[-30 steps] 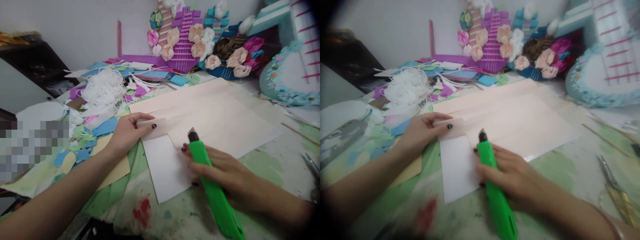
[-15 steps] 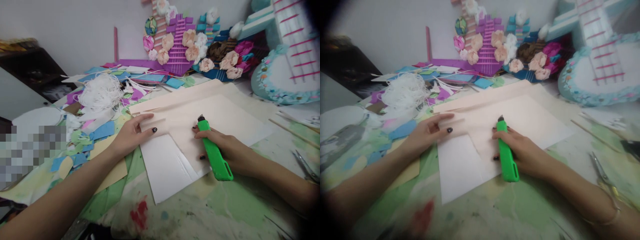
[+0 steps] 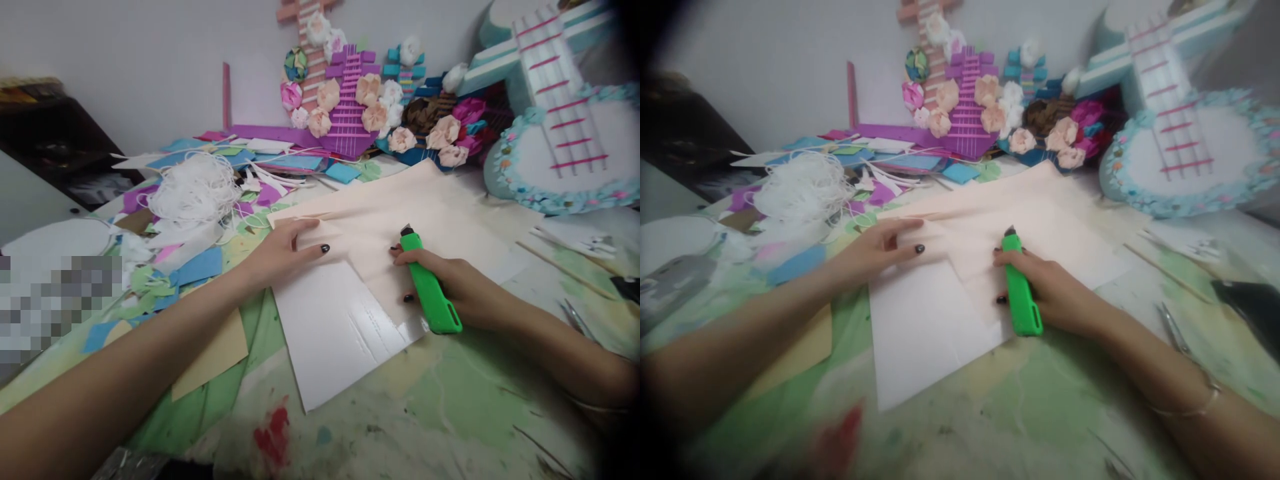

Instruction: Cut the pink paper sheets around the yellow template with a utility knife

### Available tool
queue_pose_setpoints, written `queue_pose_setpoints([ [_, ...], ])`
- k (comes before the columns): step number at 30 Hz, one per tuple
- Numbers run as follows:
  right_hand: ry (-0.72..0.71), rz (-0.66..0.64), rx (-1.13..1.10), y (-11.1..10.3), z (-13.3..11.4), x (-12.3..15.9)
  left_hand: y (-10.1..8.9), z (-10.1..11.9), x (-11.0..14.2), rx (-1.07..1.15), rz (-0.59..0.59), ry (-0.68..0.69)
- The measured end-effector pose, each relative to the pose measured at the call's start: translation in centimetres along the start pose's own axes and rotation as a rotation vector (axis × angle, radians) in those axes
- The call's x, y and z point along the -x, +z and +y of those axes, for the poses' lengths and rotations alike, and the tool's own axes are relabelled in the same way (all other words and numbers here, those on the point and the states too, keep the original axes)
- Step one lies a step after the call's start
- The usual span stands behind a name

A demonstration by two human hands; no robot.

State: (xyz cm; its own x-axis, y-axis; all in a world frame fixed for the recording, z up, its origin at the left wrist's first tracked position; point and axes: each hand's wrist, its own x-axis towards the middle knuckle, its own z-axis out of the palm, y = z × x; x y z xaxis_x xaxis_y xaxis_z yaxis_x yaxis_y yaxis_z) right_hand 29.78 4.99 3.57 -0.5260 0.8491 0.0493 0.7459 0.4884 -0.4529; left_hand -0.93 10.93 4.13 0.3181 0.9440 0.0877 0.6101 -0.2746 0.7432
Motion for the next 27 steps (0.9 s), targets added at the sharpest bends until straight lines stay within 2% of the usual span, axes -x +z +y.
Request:
queue_pose_setpoints([
  [6,0.055,0.029,0.013,-0.4,1.8,0.2,0.8,-1.0,-1.3,-0.009,0.024,0.042],
  [11,0.056,0.038,-0.015,-0.4,1.6,0.2,0.8,-1.9,-0.9,-0.05,0.056,0.084],
  [17,0.006,0.058,-0.036,0.0,0.7,-0.1,0.5,-1.9,0.1,-0.206,-0.042,0.16],
  [21,-0.104,0.097,0.025,0.3,-0.1,0.1,-0.1,-2.4,0.7,-0.361,-0.087,0.193],
  [24,-0.187,0.054,0.026,0.8,-1.0,0.5,-0.8,-2.9,0.7,-0.433,0.008,0.149],
  [27,-0.192,0.031,0.016,1.2,-1.5,0.7,-1.3,-3.0,0.4,-0.501,0.095,0.072],
])
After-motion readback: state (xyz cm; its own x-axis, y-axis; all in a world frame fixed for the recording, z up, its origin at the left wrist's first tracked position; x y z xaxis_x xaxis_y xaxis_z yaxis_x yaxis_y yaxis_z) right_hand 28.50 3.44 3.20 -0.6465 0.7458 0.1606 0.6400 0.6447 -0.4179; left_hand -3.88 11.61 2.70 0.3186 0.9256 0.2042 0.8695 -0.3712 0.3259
